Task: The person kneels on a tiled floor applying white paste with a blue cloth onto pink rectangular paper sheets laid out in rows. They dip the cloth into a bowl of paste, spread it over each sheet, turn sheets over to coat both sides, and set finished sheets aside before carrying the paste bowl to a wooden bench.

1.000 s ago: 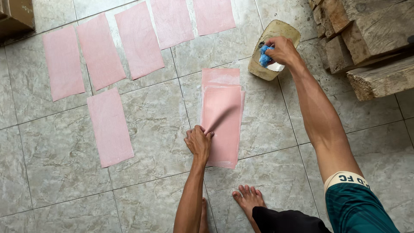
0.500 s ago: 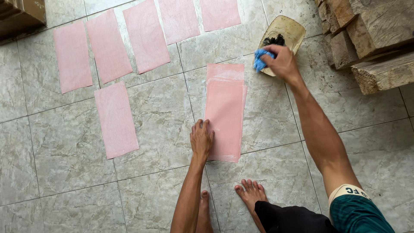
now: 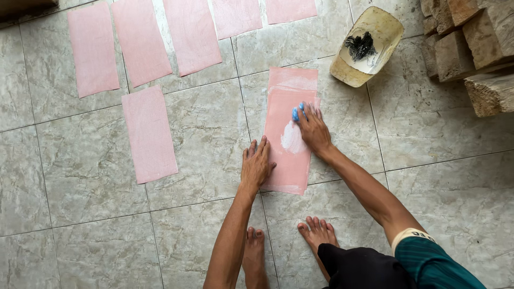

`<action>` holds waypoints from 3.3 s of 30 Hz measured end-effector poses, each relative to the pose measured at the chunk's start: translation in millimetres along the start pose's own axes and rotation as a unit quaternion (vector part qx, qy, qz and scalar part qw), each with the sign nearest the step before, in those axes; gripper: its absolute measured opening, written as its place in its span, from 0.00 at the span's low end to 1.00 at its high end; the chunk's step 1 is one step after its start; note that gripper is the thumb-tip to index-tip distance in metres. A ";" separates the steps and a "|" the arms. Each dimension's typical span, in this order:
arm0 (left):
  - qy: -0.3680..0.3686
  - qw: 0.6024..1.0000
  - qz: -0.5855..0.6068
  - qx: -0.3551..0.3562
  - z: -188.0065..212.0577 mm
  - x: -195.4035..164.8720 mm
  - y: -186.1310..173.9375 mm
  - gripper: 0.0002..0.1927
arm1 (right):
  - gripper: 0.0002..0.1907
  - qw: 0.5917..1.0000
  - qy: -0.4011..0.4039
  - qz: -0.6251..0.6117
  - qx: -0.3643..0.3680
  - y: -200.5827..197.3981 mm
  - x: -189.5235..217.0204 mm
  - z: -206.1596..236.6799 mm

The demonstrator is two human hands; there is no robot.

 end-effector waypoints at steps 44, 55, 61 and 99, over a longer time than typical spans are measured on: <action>0.069 0.997 -0.018 0.044 -2.2 33.4 -11.7 0.36 | 0.27 0.996 -0.068 -0.011 0.056 8.2 27.6 -69.8; 0.085 0.992 -0.070 0.060 1.4 28.8 -17.1 0.44 | 0.26 0.992 -0.080 0.026 0.089 -14.2 28.8 96.6; 0.132 0.978 -0.144 0.073 -14.8 39.9 -17.2 0.29 | 0.25 0.975 -0.193 -0.018 0.107 7.0 87.5 131.9; 0.161 0.955 -0.230 0.096 -60.9 52.3 -13.3 0.32 | 0.29 0.973 -0.188 0.002 0.132 35.4 98.3 126.8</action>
Point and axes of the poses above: each hand's wrist, its own z-axis away from the middle knuckle, its own y-axis out of the palm, x = y × z, the point moved 2 cm from there along -z, towards the middle knuckle, and after that the axes turned 1 degree about x, right-handed, at the moved point
